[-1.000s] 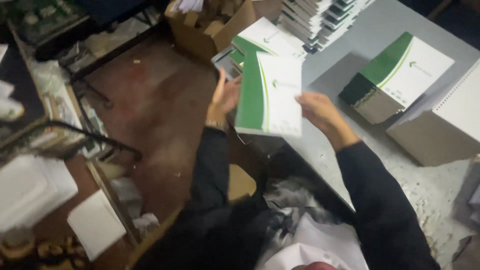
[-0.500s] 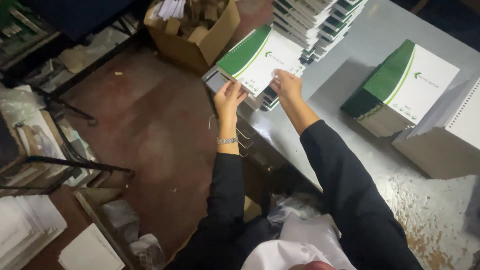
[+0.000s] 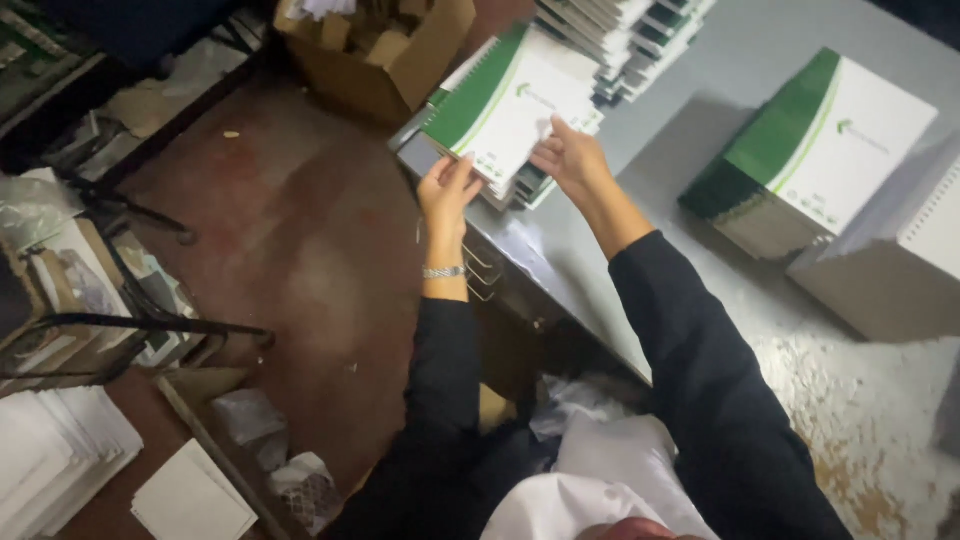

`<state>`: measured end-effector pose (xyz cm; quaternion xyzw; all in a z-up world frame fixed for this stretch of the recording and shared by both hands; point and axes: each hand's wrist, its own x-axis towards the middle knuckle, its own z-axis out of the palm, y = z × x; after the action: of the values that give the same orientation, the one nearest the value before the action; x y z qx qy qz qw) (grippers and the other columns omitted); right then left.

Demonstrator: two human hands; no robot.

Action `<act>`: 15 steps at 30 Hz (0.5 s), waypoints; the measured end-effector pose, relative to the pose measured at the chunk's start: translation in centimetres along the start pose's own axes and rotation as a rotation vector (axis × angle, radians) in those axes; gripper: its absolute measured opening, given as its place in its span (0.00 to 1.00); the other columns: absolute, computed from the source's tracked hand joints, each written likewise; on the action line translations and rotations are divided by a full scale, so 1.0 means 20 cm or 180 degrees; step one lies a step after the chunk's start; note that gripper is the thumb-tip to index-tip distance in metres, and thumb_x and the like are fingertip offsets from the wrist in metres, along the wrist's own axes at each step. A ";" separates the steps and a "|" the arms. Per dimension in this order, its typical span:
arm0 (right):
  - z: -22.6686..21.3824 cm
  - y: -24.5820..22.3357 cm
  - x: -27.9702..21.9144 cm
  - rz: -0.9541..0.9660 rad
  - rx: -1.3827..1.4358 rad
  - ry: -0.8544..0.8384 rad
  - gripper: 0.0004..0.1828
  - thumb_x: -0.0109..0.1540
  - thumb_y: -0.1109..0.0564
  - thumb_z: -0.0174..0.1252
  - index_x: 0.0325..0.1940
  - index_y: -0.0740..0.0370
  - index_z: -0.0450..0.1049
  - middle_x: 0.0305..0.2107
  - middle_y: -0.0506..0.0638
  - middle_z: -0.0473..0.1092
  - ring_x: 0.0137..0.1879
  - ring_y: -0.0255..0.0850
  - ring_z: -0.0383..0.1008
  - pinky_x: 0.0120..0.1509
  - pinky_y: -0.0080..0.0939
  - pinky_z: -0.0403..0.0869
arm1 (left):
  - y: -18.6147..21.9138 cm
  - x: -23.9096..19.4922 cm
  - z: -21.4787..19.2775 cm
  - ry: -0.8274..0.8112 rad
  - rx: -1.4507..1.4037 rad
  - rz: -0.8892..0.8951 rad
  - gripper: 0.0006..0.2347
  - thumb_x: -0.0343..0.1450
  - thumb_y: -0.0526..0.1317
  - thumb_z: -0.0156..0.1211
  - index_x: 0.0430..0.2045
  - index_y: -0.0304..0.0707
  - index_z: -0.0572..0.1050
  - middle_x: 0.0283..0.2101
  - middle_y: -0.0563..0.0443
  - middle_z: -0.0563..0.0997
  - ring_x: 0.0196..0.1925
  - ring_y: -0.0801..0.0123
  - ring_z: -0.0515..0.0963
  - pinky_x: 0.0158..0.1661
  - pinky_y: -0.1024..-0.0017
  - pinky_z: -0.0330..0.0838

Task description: Manually aligning notebook covers with stacks of paper and stacking them for further processing.

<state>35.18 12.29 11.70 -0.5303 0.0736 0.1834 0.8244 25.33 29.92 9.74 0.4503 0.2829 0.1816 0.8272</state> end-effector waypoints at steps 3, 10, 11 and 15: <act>-0.06 -0.14 -0.14 0.0092 -0.0264 -0.0318 0.38 0.73 0.45 0.45 0.72 0.84 0.48 0.63 0.86 0.53 0.71 0.72 0.59 0.69 0.60 0.72 | -0.06 0.04 -0.01 -0.0068 -0.0004 0.0076 0.29 0.68 0.34 0.71 0.62 0.20 0.63 0.53 0.29 0.71 0.54 0.43 0.77 0.52 0.40 0.78; -0.64 -0.39 -0.64 -0.3357 -0.4263 0.1405 0.20 0.66 0.71 0.57 0.63 0.73 0.69 0.58 0.70 0.63 0.66 0.68 0.59 0.70 0.67 0.61 | -0.06 0.06 -0.04 0.0057 0.0146 0.0054 0.33 0.66 0.37 0.72 0.64 0.19 0.61 0.57 0.29 0.71 0.57 0.41 0.78 0.54 0.44 0.79; -0.79 -0.42 -0.67 -0.3431 -0.4948 0.1876 0.26 0.72 0.70 0.50 0.75 0.73 0.60 0.73 0.68 0.49 0.78 0.68 0.42 0.81 0.71 0.50 | -0.02 0.03 -0.01 0.0126 0.0113 -0.0031 0.36 0.62 0.38 0.72 0.64 0.18 0.61 0.58 0.34 0.75 0.56 0.51 0.81 0.54 0.52 0.82; -1.11 -0.34 -0.67 -0.3166 -0.5985 0.2653 0.33 0.60 0.67 0.71 0.69 0.78 0.69 0.61 0.74 0.67 0.69 0.65 0.64 0.74 0.62 0.56 | -0.10 0.06 -0.06 -0.0110 0.0113 0.0300 0.32 0.73 0.41 0.70 0.65 0.20 0.58 0.60 0.17 0.64 0.61 0.20 0.69 0.57 0.36 0.72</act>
<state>27.09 -13.28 12.25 -0.9275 -0.0431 -0.3712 -0.0063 25.51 30.37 7.22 0.4808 0.2502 0.2075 0.8144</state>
